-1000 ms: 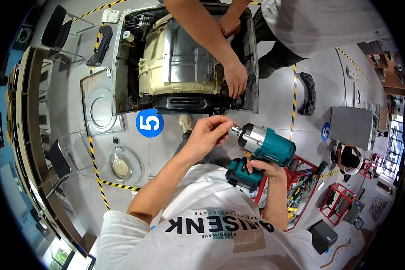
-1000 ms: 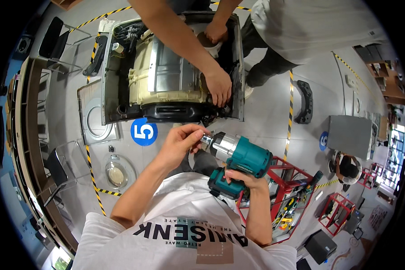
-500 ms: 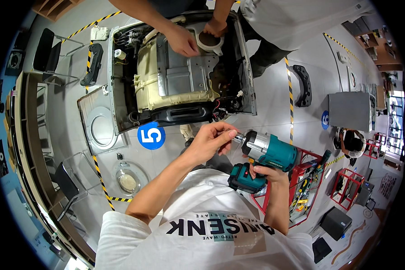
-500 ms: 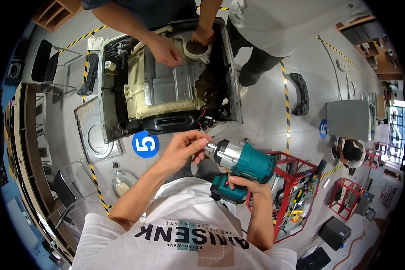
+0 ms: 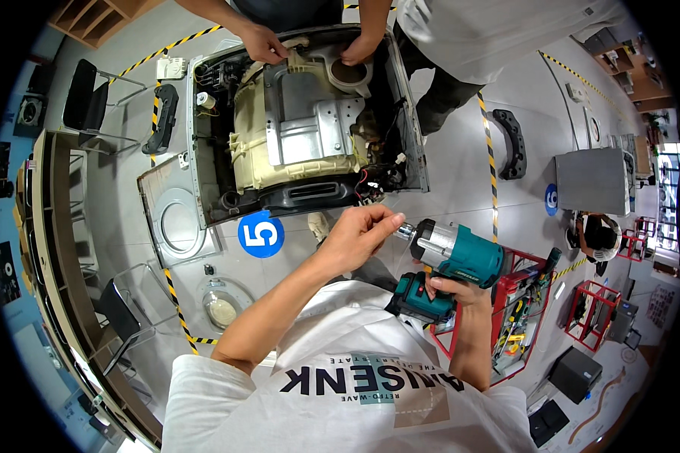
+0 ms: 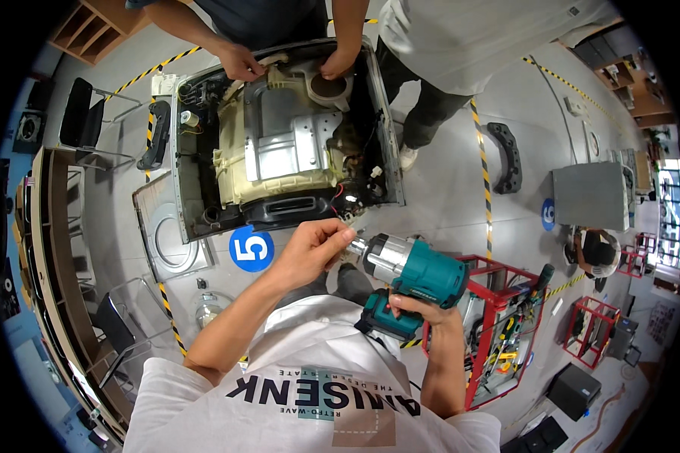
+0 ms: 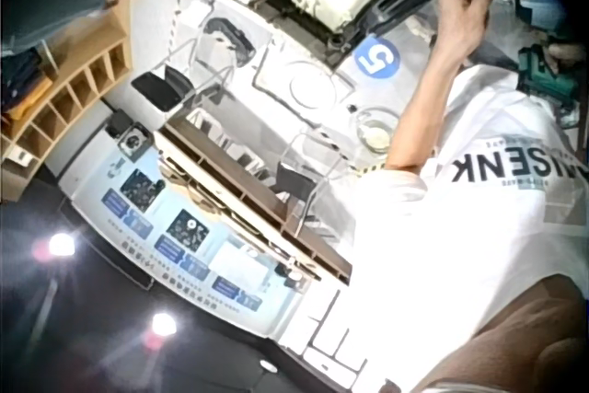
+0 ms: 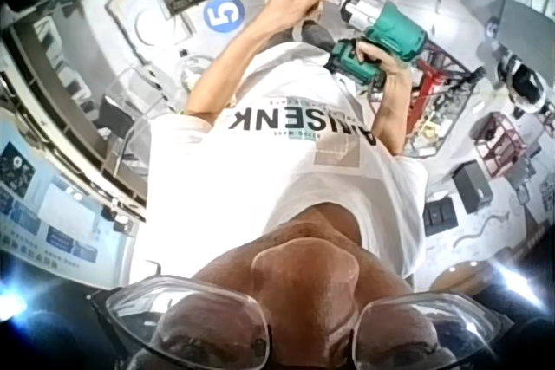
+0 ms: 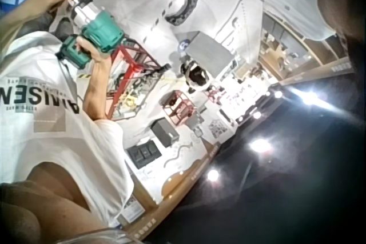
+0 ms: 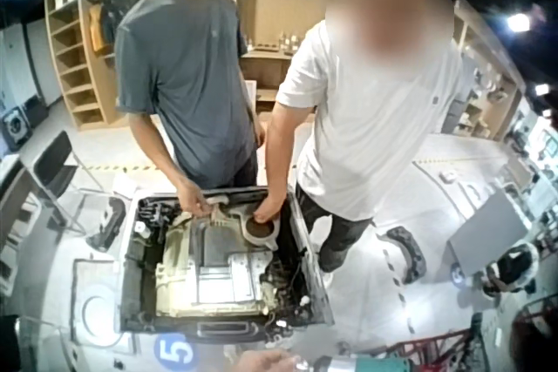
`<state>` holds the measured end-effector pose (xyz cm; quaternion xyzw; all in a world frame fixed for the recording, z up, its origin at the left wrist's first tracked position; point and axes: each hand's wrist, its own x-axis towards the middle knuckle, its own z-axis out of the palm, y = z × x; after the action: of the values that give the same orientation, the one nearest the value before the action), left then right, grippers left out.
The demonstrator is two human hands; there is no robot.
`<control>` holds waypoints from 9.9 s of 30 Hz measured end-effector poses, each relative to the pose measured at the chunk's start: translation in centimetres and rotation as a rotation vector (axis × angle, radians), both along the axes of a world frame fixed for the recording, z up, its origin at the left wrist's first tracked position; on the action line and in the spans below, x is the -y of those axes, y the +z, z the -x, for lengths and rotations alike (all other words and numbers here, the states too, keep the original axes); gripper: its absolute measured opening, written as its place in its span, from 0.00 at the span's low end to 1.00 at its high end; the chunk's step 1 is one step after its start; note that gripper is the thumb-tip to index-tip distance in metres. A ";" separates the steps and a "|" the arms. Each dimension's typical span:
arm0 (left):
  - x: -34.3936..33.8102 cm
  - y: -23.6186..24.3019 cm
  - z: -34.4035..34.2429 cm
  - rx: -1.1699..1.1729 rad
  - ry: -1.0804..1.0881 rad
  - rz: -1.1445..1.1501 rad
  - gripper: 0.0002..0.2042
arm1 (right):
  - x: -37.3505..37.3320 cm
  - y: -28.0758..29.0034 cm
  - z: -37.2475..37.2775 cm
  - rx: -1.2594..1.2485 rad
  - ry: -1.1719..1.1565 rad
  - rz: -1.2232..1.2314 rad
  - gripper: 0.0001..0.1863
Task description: The person disassembles parts of a washing machine by hand and using a power drill. They remove a metal panel, unscrew components, and detach a control board before manipulating the door seal with pliers.
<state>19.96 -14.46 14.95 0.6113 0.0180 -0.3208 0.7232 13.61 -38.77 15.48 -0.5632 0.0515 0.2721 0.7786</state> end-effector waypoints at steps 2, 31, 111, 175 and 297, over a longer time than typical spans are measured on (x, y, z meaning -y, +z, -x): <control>0.2 0.0 0.3 0.088 -0.016 -0.065 0.17 | 0.3 0.0 0.2 -0.016 -0.014 -0.015 0.26; 5.1 0.6 1.8 0.068 0.050 -0.168 0.24 | 5.5 0.7 0.0 0.143 0.236 0.235 0.17; -5.4 -20.9 -4.6 0.679 -0.009 -1.192 0.36 | -13.5 -7.8 -21.0 -0.171 0.575 1.018 0.12; -7.6 -23.0 -8.8 0.769 0.043 -1.313 0.34 | -14.3 -9.3 -19.1 -0.263 0.325 0.933 0.15; -7.8 -21.1 -8.7 0.623 -0.047 -1.335 0.40 | -16.2 -5.5 -19.7 -0.444 0.246 0.937 0.11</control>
<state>28.71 -6.66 -6.18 0.9844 -0.0097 -0.0684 0.1618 33.33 -22.60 9.97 -0.7814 0.2646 0.4216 0.3763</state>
